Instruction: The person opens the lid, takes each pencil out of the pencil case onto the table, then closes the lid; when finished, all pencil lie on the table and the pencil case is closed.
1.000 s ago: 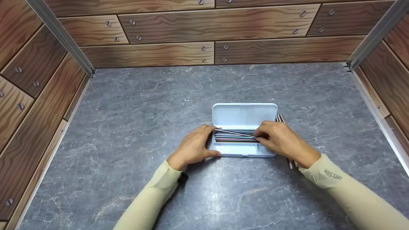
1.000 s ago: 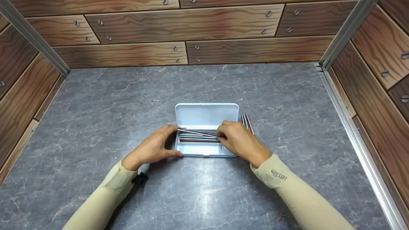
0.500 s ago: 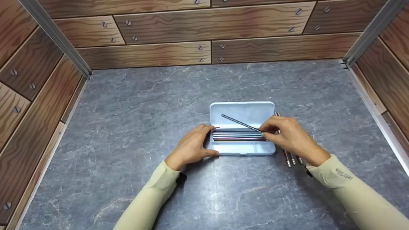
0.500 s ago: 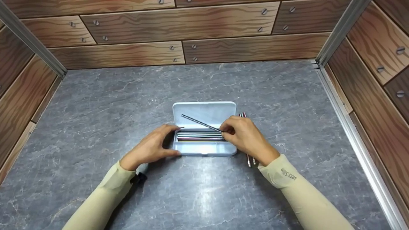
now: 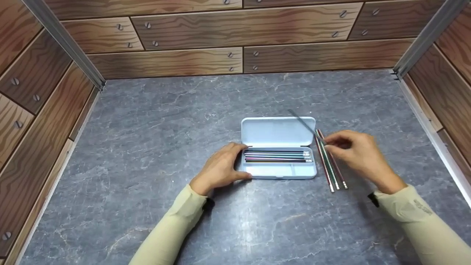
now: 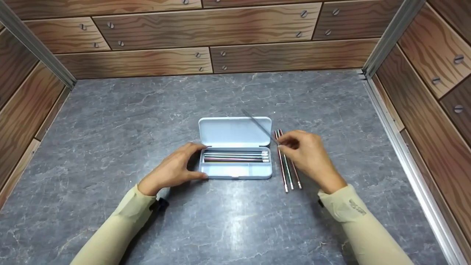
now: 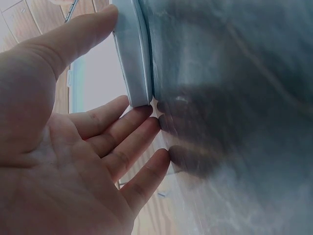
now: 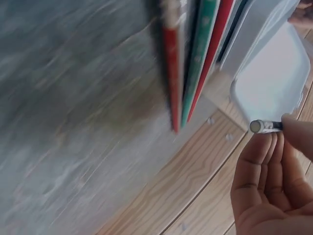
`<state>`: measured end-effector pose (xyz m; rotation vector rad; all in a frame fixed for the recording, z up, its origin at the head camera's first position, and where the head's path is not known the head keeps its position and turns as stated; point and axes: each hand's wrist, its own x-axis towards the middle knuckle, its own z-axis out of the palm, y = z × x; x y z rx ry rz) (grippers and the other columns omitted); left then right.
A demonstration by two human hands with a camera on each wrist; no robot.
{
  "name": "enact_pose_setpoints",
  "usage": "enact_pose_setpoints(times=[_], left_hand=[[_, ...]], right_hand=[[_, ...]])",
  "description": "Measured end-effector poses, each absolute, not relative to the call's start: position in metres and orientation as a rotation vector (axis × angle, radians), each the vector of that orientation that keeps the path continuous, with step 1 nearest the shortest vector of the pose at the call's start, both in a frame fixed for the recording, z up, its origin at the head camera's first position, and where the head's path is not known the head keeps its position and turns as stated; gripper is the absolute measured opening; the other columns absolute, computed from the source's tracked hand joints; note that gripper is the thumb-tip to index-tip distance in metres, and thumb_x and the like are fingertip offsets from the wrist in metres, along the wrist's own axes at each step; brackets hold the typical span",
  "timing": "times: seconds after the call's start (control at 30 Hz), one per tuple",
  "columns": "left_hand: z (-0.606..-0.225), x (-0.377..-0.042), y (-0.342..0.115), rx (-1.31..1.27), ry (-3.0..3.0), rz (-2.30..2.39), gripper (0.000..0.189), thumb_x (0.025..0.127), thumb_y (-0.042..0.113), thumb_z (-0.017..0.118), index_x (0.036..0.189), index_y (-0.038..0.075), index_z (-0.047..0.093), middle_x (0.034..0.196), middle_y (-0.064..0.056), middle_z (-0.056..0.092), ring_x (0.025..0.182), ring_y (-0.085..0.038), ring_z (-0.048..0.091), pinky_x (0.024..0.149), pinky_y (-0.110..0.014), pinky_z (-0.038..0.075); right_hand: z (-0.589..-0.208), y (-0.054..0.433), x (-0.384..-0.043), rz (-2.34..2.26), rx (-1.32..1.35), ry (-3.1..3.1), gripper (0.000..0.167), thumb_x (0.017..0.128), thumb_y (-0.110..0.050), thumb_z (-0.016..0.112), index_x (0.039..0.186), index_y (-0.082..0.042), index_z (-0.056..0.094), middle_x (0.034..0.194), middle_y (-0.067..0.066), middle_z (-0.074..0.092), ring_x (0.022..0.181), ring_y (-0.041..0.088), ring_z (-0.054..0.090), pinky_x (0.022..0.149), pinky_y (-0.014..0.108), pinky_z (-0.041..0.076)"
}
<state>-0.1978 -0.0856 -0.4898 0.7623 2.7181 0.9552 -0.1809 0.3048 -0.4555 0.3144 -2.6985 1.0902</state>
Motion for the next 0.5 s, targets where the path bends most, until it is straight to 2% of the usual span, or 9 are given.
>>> enact_pose_setpoints(times=[0.27, 0.37, 0.5], left_hand=[[-0.49, -0.198, -0.086, 0.745, 2.717, 0.94, 0.086, 0.088, 0.036, 0.097, 0.158, 0.007, 0.057, 0.152, -0.014, 0.065, 0.145, -0.035, 0.061, 0.125, -0.056, 0.05], [-0.49, -0.198, -0.086, 0.744, 2.719, 0.941, 0.086, 0.087, 0.035, 0.097, 0.158, 0.007, 0.057, 0.151, -0.014, 0.065, 0.143, -0.035, 0.062, 0.124, -0.056, 0.05], [-0.489, -0.198, -0.085, 0.741, 2.712, 0.943, 0.085, 0.087, 0.035, 0.097, 0.158, 0.007, 0.057, 0.15, -0.015, 0.065, 0.142, -0.036, 0.062, 0.122, -0.058, 0.051]], right_hand=[[-0.453, 0.34, -0.17, 0.977, -0.001, -2.804, 0.02, 0.094, -0.011, 0.089, 0.11, 0.0, 0.085, 0.101, 0.024, 0.084, 0.071, -0.014, 0.058, 0.062, 0.009, 0.049], [-0.456, 0.35, -0.167, 0.911, -0.093, -2.882, 0.021, 0.094, -0.014, 0.087, 0.11, 0.0, 0.086, 0.1, 0.022, 0.085, 0.07, -0.005, 0.06, 0.06, 0.017, 0.048], [-0.46, 0.357, -0.162, 0.867, -0.152, -2.986, 0.023, 0.094, -0.017, 0.085, 0.11, 0.0, 0.086, 0.099, 0.02, 0.085, 0.075, 0.009, 0.063, 0.066, 0.027, 0.047]])
